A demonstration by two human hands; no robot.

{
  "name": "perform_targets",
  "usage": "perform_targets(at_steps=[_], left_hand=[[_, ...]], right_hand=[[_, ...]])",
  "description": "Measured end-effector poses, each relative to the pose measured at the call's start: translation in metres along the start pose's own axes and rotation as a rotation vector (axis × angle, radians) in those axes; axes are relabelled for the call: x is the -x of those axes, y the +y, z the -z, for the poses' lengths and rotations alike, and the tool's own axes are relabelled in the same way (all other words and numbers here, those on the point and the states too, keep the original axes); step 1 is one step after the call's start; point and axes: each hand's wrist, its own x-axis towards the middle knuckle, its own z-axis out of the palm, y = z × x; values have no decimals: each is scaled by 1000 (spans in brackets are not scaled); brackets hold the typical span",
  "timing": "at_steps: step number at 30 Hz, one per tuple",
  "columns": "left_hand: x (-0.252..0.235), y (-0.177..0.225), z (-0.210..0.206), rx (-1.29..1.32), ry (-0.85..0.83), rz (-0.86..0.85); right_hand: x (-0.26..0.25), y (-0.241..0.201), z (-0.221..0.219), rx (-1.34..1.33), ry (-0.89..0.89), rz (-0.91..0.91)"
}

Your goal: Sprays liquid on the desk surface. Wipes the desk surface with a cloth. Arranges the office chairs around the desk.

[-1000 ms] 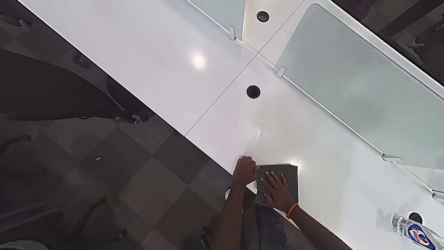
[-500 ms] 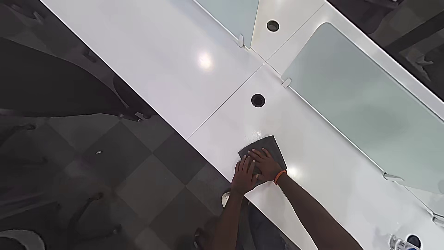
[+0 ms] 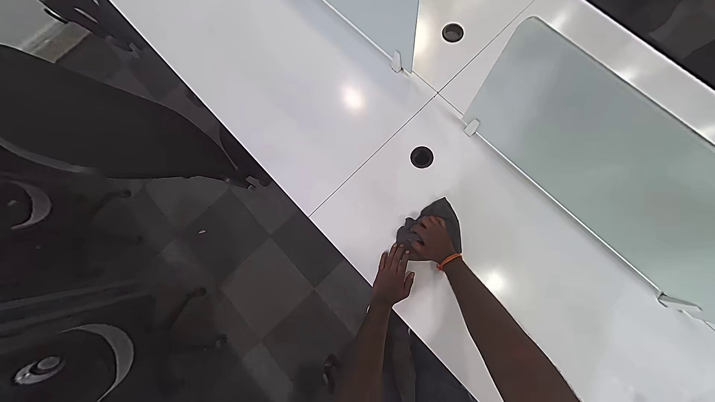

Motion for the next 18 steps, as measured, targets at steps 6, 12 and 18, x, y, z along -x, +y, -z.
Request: perform_targets(at_steps=[6, 12, 18], left_hand=[[2, -1, 1, 106, 27, -52], [7, -6, 9, 399, 59, -121], [15, -43, 36, 816, 226, -59]], right_hand=[[96, 99, 35, 117, 178, -480], [118, 76, 12, 254, 444, -1023], [13, -70, -40, 307, 385, -894]])
